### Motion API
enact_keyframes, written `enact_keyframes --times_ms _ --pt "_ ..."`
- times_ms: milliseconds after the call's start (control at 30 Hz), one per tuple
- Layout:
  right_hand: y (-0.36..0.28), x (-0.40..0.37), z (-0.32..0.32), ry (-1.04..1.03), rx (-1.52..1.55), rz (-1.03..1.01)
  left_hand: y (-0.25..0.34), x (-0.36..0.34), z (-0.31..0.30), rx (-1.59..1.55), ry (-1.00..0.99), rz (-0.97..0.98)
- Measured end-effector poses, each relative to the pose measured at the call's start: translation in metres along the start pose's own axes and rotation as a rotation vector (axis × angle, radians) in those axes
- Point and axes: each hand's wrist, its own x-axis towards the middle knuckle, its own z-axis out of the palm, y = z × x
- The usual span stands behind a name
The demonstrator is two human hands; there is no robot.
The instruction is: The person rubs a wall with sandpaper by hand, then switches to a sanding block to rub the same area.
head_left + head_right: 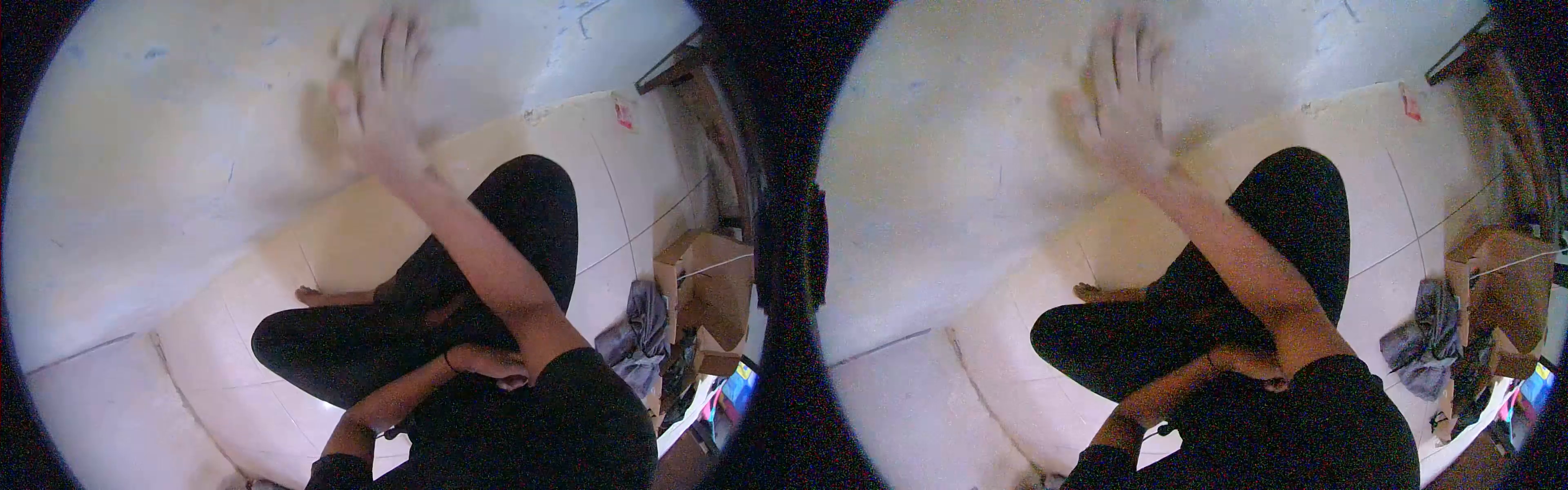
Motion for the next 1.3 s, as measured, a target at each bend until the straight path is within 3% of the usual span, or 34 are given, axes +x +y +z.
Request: enact_keyframes --times_ms 67,133,200,300,367,400,467,600,700,800,867,967,1000,1100,1200,1267,1300 --pt "0.003 0.025 -0.026 -0.148 0.016 -0.042 0.0 -0.005 0.001 0.004 -0.004 0.098" --pt "0.014 0.01 -0.017 -0.171 -0.037 -0.073 -0.002 -0.002 0.007 0.033 0.032 0.027" --pt "0.039 -0.054 0.034 -0.066 -0.153 -0.091 -0.001 0.006 0.003 0.031 0.031 -0.013" --pt "0.017 -0.061 0.048 0.086 -0.092 -0.006 -0.011 0.009 0.001 -0.075 0.004 -0.03" --pt "0.0 0.0 0.007 0.052 -0.02 -0.023 -0.014 0.007 0.005 -0.155 0.023 -0.004" --pt "-0.005 0.018 -0.008 0.025 0.014 -0.023 -0.01 0.003 0.006 -0.037 0.012 0.04" --pt "0.006 0.001 -0.003 -0.063 -0.078 0.011 0.009 -0.008 0.001 0.219 -0.015 0.124" --pt "0.043 -0.094 0.053 -0.132 -0.166 0.028 -0.007 0.006 0.004 0.027 0.037 0.078" --pt "0.002 -0.02 0.011 0.063 0.0 0.107 -0.022 0.01 -0.003 -0.085 -0.003 0.051" --pt "0.009 0.033 -0.025 0.1 0.12 -0.036 -0.016 0.003 0.0 -0.072 0.005 0.062" --pt "0.03 -0.024 0.009 0.011 0.009 0.002 0.001 -0.001 0.003 0.131 0.04 0.048" --pt "0.027 -0.062 0.031 -0.005 0.0 0.077 -0.018 0.017 0.001 -0.128 -0.012 -0.004" --pt "0.023 -0.068 0.037 0.013 0.013 0.129 -0.019 0.008 0.001 -0.072 -0.009 0.035" --pt "0.001 0.008 -0.007 0.036 0.074 0.083 0.001 -0.006 0.004 0.017 0.008 0.102" --pt "0.014 -0.003 0.003 0.0 0.002 0.064 -0.041 0.012 -0.004 -0.064 0.016 -0.009" --pt "0.038 -0.07 0.036 -0.104 -0.076 0.049 -0.05 0.023 -0.008 -0.137 0.024 -0.123" --pt "0.042 -0.094 0.047 -0.155 -0.112 0.05 -0.035 0.021 -0.006 -0.036 -0.01 -0.003"
